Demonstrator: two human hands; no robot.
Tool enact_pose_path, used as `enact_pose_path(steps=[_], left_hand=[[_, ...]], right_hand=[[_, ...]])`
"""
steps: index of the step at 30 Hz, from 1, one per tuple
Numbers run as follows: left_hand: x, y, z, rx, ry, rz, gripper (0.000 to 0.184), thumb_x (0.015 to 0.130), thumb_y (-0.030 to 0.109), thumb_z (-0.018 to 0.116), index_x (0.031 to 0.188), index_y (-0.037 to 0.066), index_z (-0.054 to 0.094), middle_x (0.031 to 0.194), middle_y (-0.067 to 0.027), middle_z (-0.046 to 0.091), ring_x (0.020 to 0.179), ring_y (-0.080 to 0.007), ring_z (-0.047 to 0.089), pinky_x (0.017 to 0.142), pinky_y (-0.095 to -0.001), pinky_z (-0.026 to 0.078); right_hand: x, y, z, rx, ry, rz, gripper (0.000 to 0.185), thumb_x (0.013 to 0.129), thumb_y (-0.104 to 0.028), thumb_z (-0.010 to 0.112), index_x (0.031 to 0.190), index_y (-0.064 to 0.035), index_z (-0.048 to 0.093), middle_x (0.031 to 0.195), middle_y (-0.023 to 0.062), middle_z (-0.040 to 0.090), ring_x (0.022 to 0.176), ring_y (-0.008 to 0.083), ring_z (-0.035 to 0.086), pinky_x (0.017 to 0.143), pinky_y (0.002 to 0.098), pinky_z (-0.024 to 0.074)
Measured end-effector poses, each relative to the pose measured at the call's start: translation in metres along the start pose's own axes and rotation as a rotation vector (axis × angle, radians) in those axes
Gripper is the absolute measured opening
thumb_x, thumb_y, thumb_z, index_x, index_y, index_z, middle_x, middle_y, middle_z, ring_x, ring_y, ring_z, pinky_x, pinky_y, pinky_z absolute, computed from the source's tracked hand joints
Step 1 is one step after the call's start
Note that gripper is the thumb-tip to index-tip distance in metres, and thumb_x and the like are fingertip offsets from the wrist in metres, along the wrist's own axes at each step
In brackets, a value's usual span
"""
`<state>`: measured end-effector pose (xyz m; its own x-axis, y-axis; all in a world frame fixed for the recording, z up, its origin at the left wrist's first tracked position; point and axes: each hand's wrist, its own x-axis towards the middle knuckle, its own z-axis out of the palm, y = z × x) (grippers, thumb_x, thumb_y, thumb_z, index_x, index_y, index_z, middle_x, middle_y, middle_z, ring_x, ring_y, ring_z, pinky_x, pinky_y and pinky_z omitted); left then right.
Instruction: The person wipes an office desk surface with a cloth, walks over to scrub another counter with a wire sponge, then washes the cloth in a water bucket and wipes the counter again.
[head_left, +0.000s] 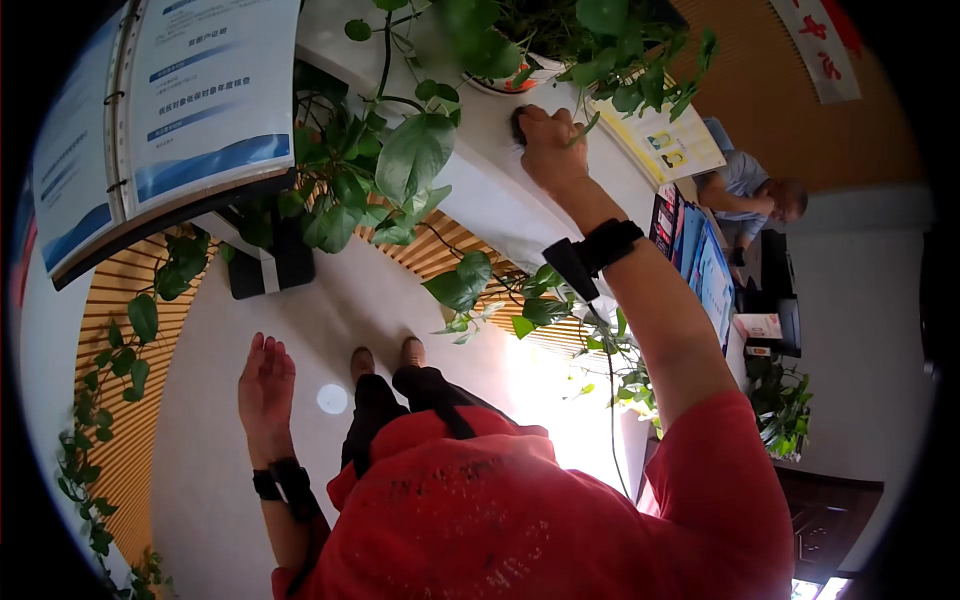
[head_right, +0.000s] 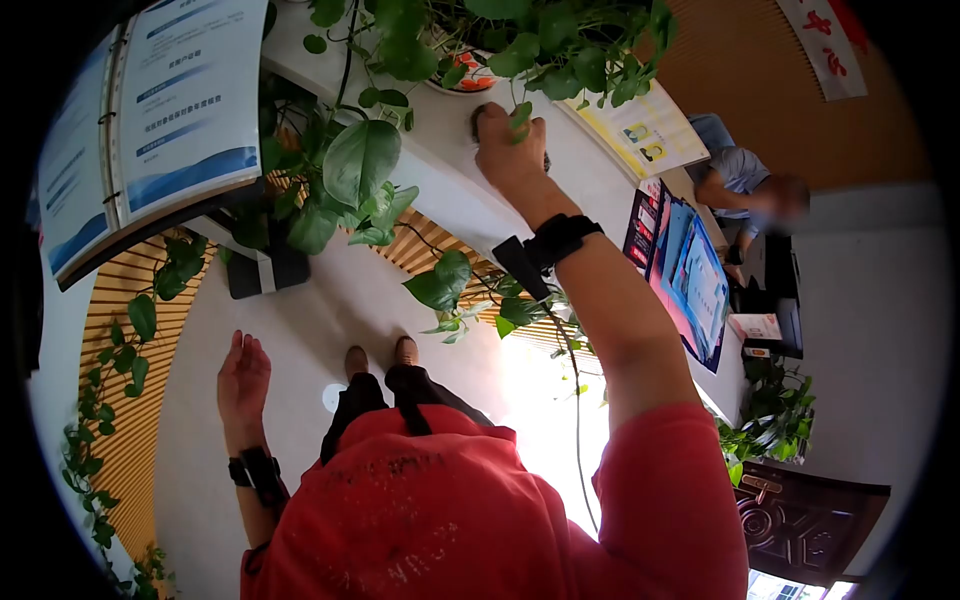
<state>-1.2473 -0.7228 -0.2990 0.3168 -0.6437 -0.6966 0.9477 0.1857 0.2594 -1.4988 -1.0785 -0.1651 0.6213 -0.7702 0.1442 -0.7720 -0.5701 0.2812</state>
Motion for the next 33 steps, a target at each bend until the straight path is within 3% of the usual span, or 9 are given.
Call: enact_pose_path(steps=[1,3,6,13,18,22,25,30,33], left_hand=[[0.002,0.000,-0.002,-0.012,-0.008,0.003,0.025,0.081,0.005,0.053,0.106,0.002,0.051,0.093,-0.0064,0.056,0.087,-0.0170,0.054,0.079,-0.0278,0.045],[0.000,-0.002,0.004,-0.016,0.013,0.001,0.025,0.081,0.005,0.053,0.107,0.002,0.051,0.093,-0.0064,0.056,0.087,-0.0171,0.054,0.079,-0.0279,0.045],[-0.006,0.002,0.003,-0.004,0.020,0.003,0.026,0.082,0.004,0.053,0.107,0.003,0.050,0.093,-0.0062,0.056,0.088,-0.0170,0.054,0.079,-0.0279,0.045],[-0.006,0.000,-0.004,-0.004,0.001,0.005,0.024,0.081,0.005,0.053,0.106,0.004,0.051,0.093,-0.0063,0.056,0.087,-0.0164,0.054,0.078,-0.0273,0.045],[-0.007,0.003,-0.006,-0.020,0.005,0.045,0.023,0.081,0.004,0.053,0.104,0.003,0.051,0.093,-0.0064,0.056,0.087,-0.0166,0.054,0.078,-0.0273,0.045],[-0.008,-0.004,-0.002,-0.013,0.041,0.052,0.023,0.081,0.003,0.052,0.104,0.003,0.051,0.093,-0.0063,0.056,0.087,-0.0168,0.054,0.079,-0.0272,0.045],[-0.011,-0.006,0.009,-0.023,-0.029,0.016,0.023,0.081,0.003,0.053,0.104,0.003,0.051,0.093,-0.0064,0.056,0.087,-0.0170,0.055,0.079,-0.0273,0.045],[-0.009,-0.002,0.001,-0.033,0.023,0.086,0.023,0.080,0.003,0.054,0.104,0.002,0.051,0.092,-0.0069,0.057,0.086,-0.0176,0.055,0.078,-0.0272,0.045],[-0.009,-0.010,0.005,-0.047,-0.020,0.061,0.023,0.080,0.003,0.055,0.103,0.002,0.052,0.092,-0.0072,0.057,0.086,-0.0176,0.055,0.079,-0.0270,0.045]], right_hand=[[-0.004,-0.016,-0.008,-0.025,-0.030,-0.034,0.027,0.064,0.000,0.049,0.089,-0.0073,0.058,0.102,-0.0028,0.054,0.083,0.0250,0.050,0.071,0.0367,0.0429],[-0.016,-0.031,-0.009,0.107,0.177,-0.084,0.030,0.066,0.001,0.049,0.093,-0.0084,0.059,0.106,-0.0041,0.053,0.086,0.0241,0.050,0.071,0.0371,0.0425],[-0.002,0.006,0.007,0.069,0.041,0.075,0.032,0.066,0.001,0.050,0.094,-0.0092,0.060,0.109,-0.0048,0.053,0.085,0.0239,0.050,0.072,0.0395,0.0429],[0.011,-0.034,-0.005,0.183,0.185,-0.071,0.025,0.064,-0.001,0.053,0.087,-0.0061,0.059,0.096,-0.0003,0.054,0.085,0.0247,0.048,0.072,0.0372,0.0397],[-0.020,-0.008,0.003,0.219,0.124,-0.084,0.033,0.064,0.000,0.051,0.094,-0.0070,0.060,0.104,-0.0027,0.054,0.086,0.0247,0.048,0.072,0.0377,0.0405],[0.013,-0.026,0.005,0.262,0.215,-0.136,0.034,0.064,0.002,0.050,0.095,-0.0074,0.059,0.105,-0.0021,0.054,0.085,0.0264,0.048,0.073,0.0393,0.0405],[0.008,-0.024,0.000,0.311,0.167,-0.106,0.033,0.070,0.003,0.044,0.099,-0.0075,0.058,0.110,-0.0011,0.054,0.084,0.0288,0.049,0.075,0.0394,0.0428],[-0.010,-0.022,-0.010,0.261,0.100,-0.059,0.030,0.069,0.003,0.048,0.095,-0.0057,0.059,0.105,-0.0001,0.055,0.085,0.0284,0.049,0.076,0.0364,0.0437],[0.019,-0.031,0.002,0.240,0.229,-0.138,0.031,0.067,0.004,0.048,0.095,-0.0049,0.059,0.105,0.0002,0.055,0.083,0.0281,0.049,0.075,0.0355,0.0447]])
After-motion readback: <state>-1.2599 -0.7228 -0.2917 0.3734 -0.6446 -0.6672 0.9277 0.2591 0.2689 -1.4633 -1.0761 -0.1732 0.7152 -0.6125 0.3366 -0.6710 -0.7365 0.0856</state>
